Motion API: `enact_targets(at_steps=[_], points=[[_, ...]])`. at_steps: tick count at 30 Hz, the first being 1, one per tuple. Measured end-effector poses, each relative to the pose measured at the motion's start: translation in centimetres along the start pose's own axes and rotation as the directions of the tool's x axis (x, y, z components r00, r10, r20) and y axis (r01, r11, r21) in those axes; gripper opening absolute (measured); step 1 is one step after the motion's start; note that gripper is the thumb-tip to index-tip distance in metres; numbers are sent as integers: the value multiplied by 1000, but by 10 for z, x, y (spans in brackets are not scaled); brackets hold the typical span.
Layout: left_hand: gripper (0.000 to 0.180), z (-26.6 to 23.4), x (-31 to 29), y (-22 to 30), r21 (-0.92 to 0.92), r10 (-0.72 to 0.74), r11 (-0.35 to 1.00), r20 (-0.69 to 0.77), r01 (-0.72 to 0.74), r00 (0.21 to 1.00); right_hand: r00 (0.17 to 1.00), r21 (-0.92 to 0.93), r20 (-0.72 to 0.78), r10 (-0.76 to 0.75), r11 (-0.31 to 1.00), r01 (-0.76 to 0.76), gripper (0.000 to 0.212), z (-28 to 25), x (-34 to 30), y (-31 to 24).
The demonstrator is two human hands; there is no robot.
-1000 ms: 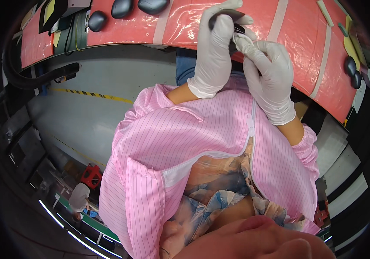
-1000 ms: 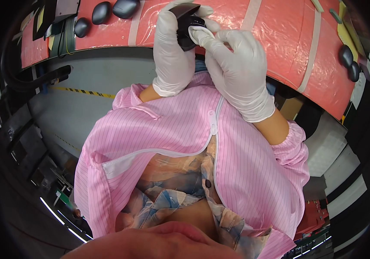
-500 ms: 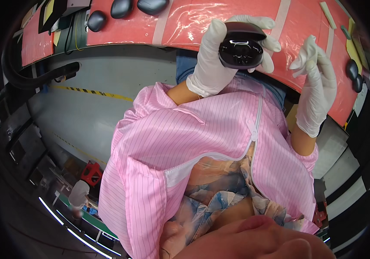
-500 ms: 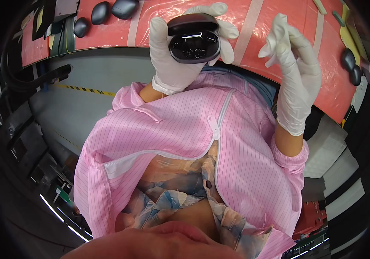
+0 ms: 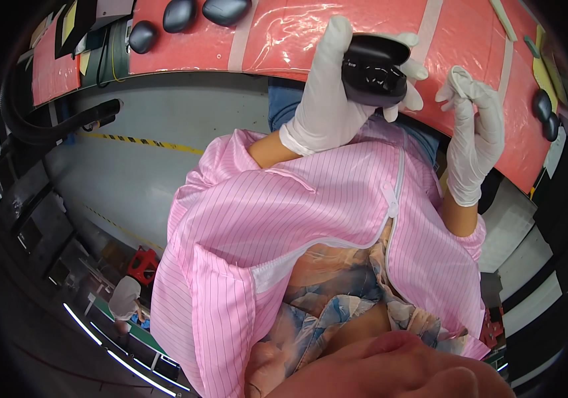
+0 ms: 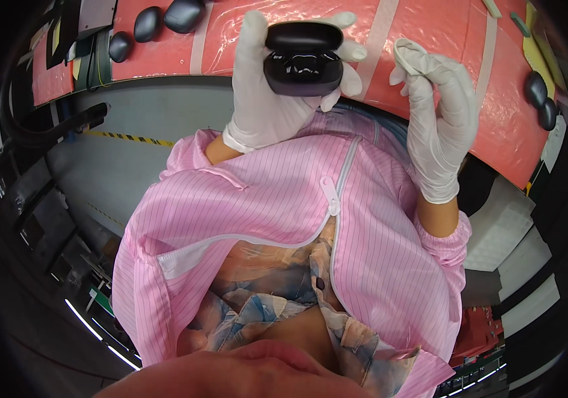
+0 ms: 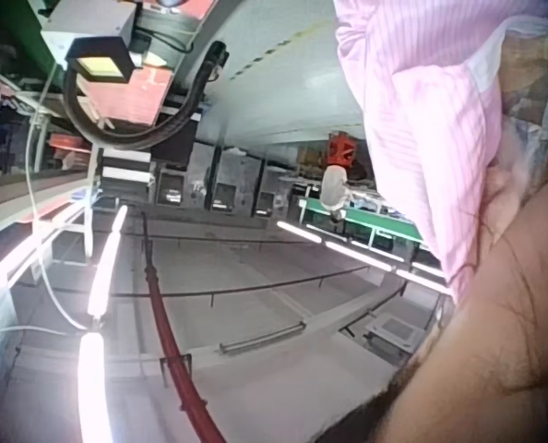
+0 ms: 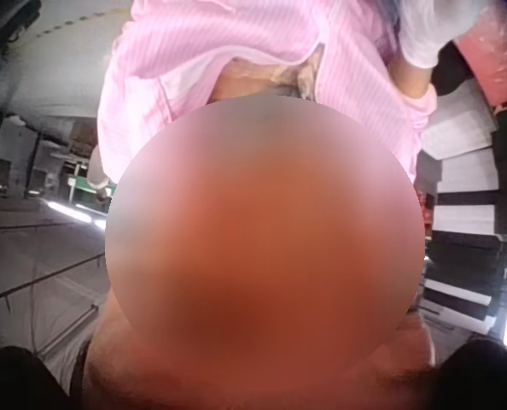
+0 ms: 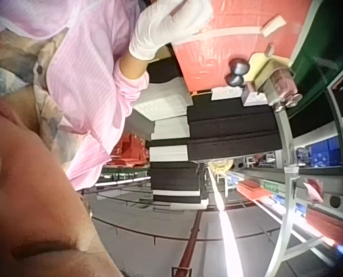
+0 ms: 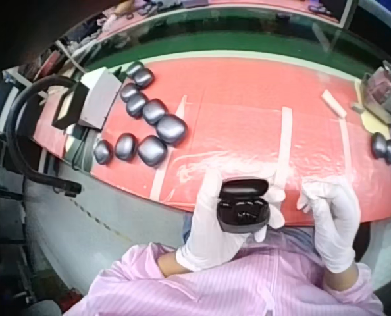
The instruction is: The person is cleaning and inspecting earbud charging cases at a factory assembly line using a wipe.
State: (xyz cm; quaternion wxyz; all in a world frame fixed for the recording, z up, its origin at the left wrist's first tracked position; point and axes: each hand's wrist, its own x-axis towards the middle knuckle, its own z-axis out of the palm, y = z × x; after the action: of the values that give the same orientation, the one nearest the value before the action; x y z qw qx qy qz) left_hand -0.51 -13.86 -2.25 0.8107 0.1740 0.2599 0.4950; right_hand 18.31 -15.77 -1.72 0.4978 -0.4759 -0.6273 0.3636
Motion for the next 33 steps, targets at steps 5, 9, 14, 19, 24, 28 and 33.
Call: enact_targets(at_steps=[5,9,14,19,24,28,33], points=[[70,7,-4,-5,-48,-203,978,-39,201,978,864,-431,376,-333,763,482,28,7,50,-31],[66,6,1,-6,108,-129,983,-157,147,979,765,-631,617,-184,465,621,30,16,56,-27],[65,-1,2,7,-79,-215,976,-213,202,953,878,-695,478,-6,608,383,21,-26,53,-10],[56,-8,5,8,-189,-173,971,-152,144,973,915,-722,385,-119,579,379,22,-23,37,10],[43,12,5,16,-185,-212,965,-134,186,968,989,-604,84,-125,783,151,28,-27,22,23],[45,9,4,15,-226,-160,965,-89,137,983,960,-606,231,-160,748,271,24,-19,26,25],[40,8,1,-2,-254,-115,964,-115,83,987,910,-430,220,-352,802,414,23,34,13,-14]])
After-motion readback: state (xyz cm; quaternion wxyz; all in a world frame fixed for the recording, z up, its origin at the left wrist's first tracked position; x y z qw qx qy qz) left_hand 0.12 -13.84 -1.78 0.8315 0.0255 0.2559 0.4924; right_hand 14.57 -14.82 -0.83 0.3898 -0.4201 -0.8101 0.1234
